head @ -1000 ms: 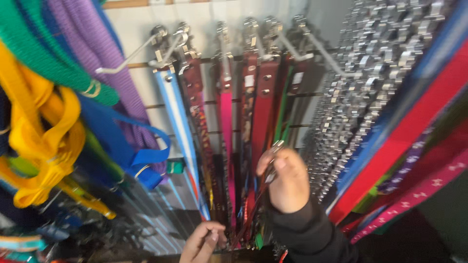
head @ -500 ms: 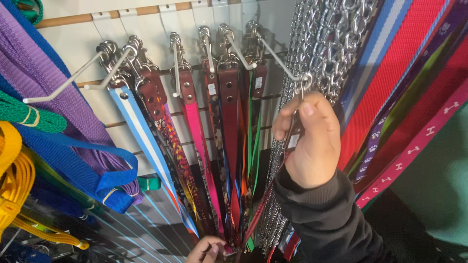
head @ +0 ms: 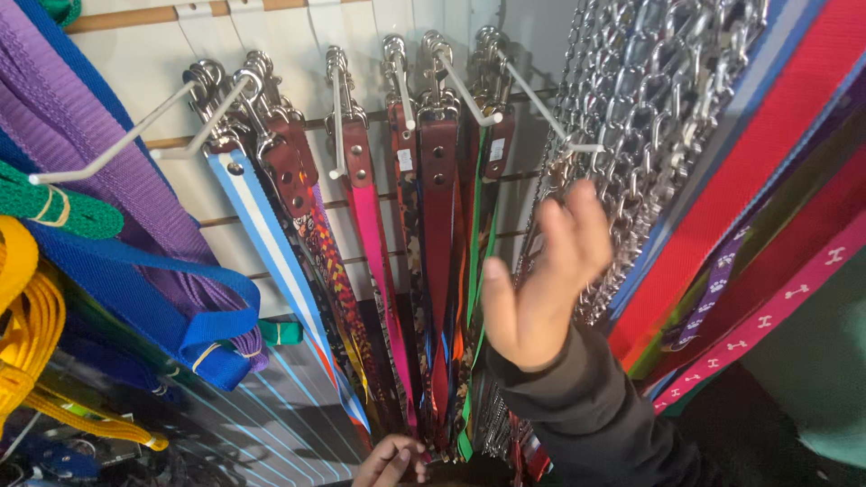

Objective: The person takes various pet leashes and collars out of a box one by one, attaches their clips to a hanging rack, and organizes them by style and color.

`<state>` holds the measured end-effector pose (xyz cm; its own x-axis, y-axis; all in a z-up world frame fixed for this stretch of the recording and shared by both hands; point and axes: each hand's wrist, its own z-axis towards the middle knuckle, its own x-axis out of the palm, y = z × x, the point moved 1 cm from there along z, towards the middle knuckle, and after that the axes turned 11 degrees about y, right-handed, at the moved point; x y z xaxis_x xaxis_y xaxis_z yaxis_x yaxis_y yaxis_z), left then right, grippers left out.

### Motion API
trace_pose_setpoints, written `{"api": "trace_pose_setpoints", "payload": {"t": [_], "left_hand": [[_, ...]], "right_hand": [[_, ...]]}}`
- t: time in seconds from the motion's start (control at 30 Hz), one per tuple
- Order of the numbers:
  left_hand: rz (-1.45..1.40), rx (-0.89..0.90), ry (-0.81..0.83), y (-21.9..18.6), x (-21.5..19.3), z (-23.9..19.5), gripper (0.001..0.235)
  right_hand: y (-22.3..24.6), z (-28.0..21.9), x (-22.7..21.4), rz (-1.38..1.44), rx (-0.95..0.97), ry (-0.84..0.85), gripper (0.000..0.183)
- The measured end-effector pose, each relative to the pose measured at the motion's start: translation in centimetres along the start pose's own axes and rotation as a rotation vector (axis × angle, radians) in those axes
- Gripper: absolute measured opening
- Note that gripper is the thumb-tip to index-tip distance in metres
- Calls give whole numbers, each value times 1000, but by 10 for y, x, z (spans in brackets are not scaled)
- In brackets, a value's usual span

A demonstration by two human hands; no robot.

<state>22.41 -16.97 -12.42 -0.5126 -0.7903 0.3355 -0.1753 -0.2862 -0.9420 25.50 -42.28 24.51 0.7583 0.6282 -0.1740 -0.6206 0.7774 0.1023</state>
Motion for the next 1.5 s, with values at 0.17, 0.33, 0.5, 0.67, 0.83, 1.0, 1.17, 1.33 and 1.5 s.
{"api": "trace_pose_setpoints", "payload": {"t": [0.17, 0.33, 0.5, 0.67, 0.83, 1.0, 1.17, 1.33, 1.5], "left_hand": [[-88, -72, -100, -1, 8, -6, 34], [-35, -40, -37, -29, 21, -13, 36], [-97, -222, -139, -27, 27, -21, 34], [73, -156, -135, -45, 39, -27, 40], [52, -52, -203, -54, 47, -40, 45], [178, -49, -136, -58, 36, -50, 39], [177, 5, -161, -78, 45, -64, 33], [221, 28, -341, -86, 40, -89, 30], [122, 326, -432, -108, 48, -132, 24]], "right_hand": [[-2, 6, 0, -18, 32, 165, 73], [-17, 24, 17, -35, 8, 244, 82], [-35, 44, 46, -43, 64, 316, 88], [-63, 41, 92, -35, 55, 180, 86], [-73, 30, 103, -124, 34, 115, 82], [-38, 0, 74, -12, 66, 152, 79], [16, -77, 61, 95, 50, 212, 66], [80, -112, 69, 315, -62, 411, 45], [137, -151, 86, 667, -221, 583, 31]]}}
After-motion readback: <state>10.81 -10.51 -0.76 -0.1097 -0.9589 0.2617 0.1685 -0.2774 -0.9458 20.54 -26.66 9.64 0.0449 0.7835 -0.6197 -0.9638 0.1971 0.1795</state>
